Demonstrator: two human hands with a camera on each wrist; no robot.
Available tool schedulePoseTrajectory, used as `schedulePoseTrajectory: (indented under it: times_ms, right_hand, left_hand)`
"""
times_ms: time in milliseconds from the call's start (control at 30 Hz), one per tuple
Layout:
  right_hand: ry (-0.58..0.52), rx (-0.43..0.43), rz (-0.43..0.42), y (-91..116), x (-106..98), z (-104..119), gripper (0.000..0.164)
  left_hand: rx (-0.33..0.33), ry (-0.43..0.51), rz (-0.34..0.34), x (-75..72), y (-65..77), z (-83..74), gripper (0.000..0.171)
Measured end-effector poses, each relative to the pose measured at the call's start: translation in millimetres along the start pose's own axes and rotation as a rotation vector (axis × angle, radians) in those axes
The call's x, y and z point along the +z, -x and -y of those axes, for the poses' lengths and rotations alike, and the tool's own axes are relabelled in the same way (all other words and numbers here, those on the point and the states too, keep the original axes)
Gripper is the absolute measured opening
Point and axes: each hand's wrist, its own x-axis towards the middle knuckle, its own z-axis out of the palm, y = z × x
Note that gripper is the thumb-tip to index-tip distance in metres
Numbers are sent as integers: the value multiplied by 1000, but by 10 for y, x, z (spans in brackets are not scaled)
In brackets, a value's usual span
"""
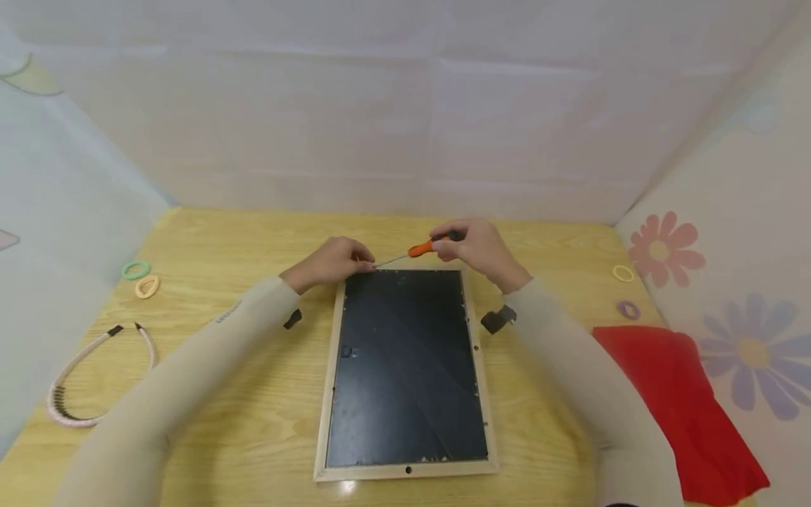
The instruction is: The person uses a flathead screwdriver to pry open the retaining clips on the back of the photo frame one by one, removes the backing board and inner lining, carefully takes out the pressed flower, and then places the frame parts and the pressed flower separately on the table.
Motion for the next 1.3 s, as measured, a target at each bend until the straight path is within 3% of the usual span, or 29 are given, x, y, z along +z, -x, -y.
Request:
schedulePoseTrajectory:
  times_ms: [67, 167, 367, 567, 833, 967, 1100, 1300]
  right_hand:
    - [-72, -7, -23, 55, -92, -14, 37]
    - [-172, -34, -33, 110, -139, 10, 41]
    - [-203, -93, -34, 211, -99, 110, 42]
    - [-172, -110, -37, 307, -29, 205, 37]
    - [-235, -175, -57, 353, -35, 306, 35]
    - [-279, -206, -56, 339, -51, 313, 34]
    - [-272, -214, -61, 348, -27, 285, 36]
    - [-132, -197, -42, 406, 142, 205, 37]
  left_hand:
    - [12, -18, 35, 5, -27, 8, 19]
    - [9, -32, 31, -11, -20, 59, 14]
    - [-73, -48, -7, -76, 101, 173, 17]
    - [-163, -42, -26, -129, 367, 245, 24]
    - [-196, -2, -20, -162, 770, 286, 29]
    - [-224, 59, -3, -153, 934, 290, 32]
    - [-302, 212, 23, -100, 1068, 266, 35]
    - [-372, 351, -7, 44, 1270, 162, 49]
